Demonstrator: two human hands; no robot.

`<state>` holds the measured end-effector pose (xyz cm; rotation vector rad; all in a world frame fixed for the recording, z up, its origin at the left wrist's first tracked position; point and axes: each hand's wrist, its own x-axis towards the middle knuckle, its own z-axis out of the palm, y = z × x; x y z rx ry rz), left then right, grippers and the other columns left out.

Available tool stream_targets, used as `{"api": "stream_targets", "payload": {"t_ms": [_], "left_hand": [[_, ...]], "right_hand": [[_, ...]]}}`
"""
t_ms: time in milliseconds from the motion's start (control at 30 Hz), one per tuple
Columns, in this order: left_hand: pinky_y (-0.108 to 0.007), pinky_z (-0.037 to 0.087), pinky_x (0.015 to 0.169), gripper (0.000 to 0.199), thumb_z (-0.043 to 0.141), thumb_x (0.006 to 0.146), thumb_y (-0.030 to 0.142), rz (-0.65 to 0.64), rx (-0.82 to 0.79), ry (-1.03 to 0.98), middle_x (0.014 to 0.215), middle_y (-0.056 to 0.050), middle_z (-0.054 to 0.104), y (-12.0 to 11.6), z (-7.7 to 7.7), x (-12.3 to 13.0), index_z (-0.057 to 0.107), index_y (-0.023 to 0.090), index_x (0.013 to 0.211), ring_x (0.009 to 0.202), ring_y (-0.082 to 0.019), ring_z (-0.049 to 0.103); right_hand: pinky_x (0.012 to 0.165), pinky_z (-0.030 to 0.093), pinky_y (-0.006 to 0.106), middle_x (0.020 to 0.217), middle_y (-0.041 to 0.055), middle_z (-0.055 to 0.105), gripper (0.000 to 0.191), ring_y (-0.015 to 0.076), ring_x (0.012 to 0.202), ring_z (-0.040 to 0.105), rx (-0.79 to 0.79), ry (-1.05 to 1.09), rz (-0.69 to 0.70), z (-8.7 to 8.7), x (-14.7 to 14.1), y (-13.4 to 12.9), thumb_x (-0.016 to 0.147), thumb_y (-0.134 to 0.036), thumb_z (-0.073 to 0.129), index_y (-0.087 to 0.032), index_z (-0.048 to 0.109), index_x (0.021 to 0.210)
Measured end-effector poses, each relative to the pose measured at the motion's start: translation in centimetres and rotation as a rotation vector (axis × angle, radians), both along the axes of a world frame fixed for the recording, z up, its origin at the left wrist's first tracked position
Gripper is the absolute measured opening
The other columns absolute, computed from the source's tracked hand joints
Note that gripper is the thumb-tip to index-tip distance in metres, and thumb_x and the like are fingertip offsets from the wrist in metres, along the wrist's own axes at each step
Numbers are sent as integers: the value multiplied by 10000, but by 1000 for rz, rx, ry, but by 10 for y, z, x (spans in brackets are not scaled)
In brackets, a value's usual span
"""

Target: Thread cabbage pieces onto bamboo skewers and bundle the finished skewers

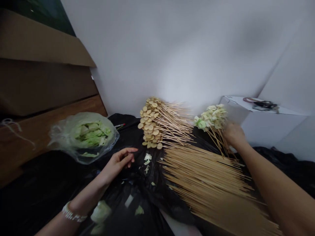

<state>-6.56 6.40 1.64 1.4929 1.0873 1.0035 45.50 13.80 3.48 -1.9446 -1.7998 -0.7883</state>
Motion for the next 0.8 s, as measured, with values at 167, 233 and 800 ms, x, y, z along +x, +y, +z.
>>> {"api": "stream_targets", "payload": {"t_ms": [167,233,800], "left_hand": [[-211,362,517,437,640,798,456,16,1,-63,707,-1,604,-5,6,2,628,129,1087,544,-88,511],[-212,358,512,435,621,809,481,35,17,-90,696,-3,604,-6,8,2,645,126,1059,533,-85,502],[-213,336,494,511,486,864,575,68,30,-227,628,-15,595,2,-2,-2,699,113,923,503,-85,496]], "right_hand": [[610,290,355,930,261,666,269,237,749,600,-13,-134,-65,20,-42,-25,880,-262,547,-67,657,1029],[676,351,352,945,229,675,218,239,825,598,-16,-154,125,22,-82,-37,867,-160,530,-82,663,1021],[834,453,378,1008,84,638,252,251,946,555,-640,92,1168,-17,-415,-169,844,-319,624,-151,593,1031]]}}
